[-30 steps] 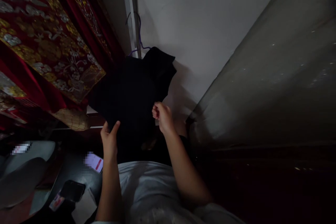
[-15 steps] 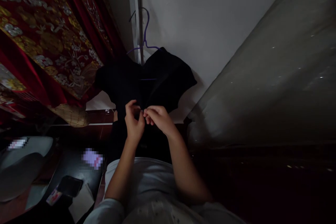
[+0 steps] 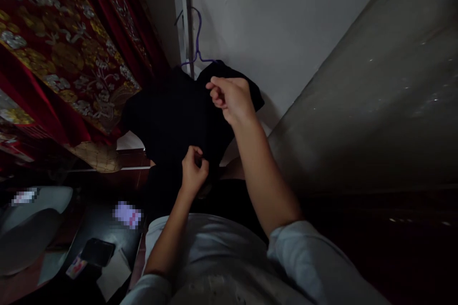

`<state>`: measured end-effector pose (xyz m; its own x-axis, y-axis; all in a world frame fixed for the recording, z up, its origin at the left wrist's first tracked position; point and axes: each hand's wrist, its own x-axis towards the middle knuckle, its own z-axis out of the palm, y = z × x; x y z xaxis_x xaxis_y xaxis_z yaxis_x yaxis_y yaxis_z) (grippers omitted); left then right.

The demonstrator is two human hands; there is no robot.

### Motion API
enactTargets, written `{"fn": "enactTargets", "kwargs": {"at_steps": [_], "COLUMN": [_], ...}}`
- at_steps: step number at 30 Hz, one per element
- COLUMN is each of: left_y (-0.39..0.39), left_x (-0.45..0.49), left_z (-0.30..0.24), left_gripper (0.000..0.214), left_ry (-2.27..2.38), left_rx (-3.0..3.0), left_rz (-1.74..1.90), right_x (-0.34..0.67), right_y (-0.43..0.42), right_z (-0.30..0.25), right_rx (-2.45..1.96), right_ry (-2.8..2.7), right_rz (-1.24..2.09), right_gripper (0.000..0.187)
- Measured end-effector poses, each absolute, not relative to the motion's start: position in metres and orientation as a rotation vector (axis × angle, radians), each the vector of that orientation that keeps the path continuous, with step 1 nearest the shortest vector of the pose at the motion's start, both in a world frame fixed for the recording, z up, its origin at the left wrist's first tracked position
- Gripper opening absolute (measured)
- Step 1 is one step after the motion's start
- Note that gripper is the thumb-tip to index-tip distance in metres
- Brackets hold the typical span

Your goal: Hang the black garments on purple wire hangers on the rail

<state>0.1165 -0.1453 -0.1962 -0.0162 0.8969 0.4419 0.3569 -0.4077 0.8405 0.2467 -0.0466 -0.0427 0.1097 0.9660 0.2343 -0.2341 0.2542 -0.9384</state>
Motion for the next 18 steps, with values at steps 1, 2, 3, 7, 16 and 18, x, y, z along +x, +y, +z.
{"fn": "enactTargets", "kwargs": {"at_steps": [1, 2, 3, 7, 16, 18], "left_y": [-0.143, -0.140, -0.137, -0.114, -0.046, -0.051], "left_x": [0.116, 0.114, 0.112, 0.102, 0.094, 0.093], "left_z": [-0.192, -0.183, -0.171, -0.095, -0.028, -0.027], "left_gripper": [0.027, 0.031, 0.037, 0.052, 0.007, 0.012], "left_ry": [1.296, 1.271, 1.224, 0.968, 0.970, 0.991], "left_rx": [1.801, 1.844, 1.897, 2.131, 2.502, 2.523], "left_rz": [1.396, 1.354, 1.314, 1.400, 1.457, 1.492], "right_x": [0.244, 0.242, 0.240, 0.239, 0.239, 0.236], "right_y": [-0.045, -0.046, -0.048, -0.060, -0.060, -0.051], "right_z": [-0.039, -0.039, -0.041, -0.051, -0.047, -0.067], "right_rx": [-0.882, -0.876, -0.870, -0.868, -0.844, -0.923], "right_ry": [-1.100, -1.122, -1.141, -1.199, -1.244, -1.273], "right_rz": [1.069, 1.063, 1.058, 1.042, 0.823, 0.723], "right_gripper": [0.033, 0.033, 0.034, 0.036, 0.031, 0.030]}}
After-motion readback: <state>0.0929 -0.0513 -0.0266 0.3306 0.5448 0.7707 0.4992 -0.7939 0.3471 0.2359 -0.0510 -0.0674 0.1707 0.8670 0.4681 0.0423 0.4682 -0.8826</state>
